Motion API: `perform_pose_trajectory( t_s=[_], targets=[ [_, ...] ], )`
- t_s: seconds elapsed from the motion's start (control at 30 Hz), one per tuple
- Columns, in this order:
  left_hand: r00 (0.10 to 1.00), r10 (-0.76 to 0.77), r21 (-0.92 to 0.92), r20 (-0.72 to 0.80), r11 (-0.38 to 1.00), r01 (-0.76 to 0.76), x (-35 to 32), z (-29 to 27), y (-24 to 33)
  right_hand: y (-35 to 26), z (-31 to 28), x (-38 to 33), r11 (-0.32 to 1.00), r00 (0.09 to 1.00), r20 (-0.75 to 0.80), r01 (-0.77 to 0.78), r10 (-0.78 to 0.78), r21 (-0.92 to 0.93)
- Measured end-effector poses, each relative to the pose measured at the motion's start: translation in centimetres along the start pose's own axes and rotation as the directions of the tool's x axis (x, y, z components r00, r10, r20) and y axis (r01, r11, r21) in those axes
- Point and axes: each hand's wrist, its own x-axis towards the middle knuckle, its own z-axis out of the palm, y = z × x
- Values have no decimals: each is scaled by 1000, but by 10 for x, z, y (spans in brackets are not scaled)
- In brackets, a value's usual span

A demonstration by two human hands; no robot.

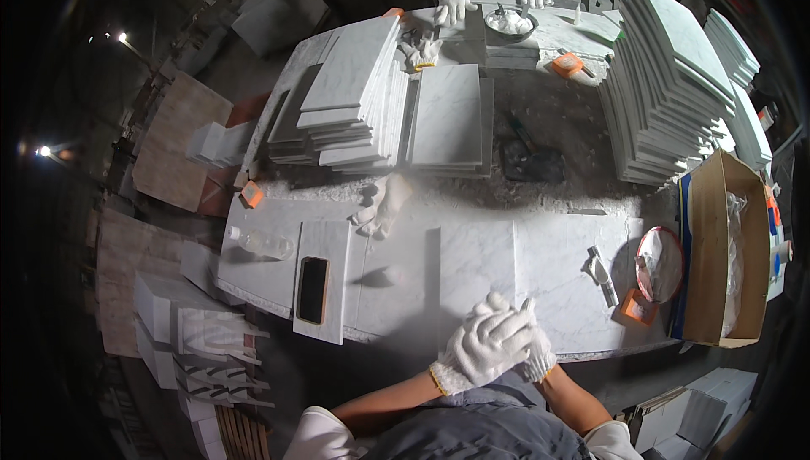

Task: The person repeatedly wipes the surfaces of white rectangular tiles with gloved hands, then stacks them on a workbench. The person also removes gloves and adjusts the head-mounted camera toward the end.

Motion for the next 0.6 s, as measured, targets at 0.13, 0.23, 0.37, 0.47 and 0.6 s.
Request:
perform_pose_trajectory(
  t_s=[0.13,0.23,0.37,0.47,0.6],
  targets=[
    [996,-89,60,-7,994,89,2,-5,-2,-22,8,2,912,932,136,358,-336,-200],
    [1000,-19,81,-3,997,19,-6,-12,-1,-30,7,4,797,848,289,521,-443,-306],
    [998,-23,26,-63,999,25,-29,-13,9,-6,-8,10,828,897,267,432,-353,-357],
    [996,-25,-9,-89,1000,24,-52,-8,14,24,-23,11,961,853,481,269,-203,-70],
    [996,-72,4,-58,997,72,-90,3,17,54,-38,-7,987,932,342,149,-119,-63]
  ],
)
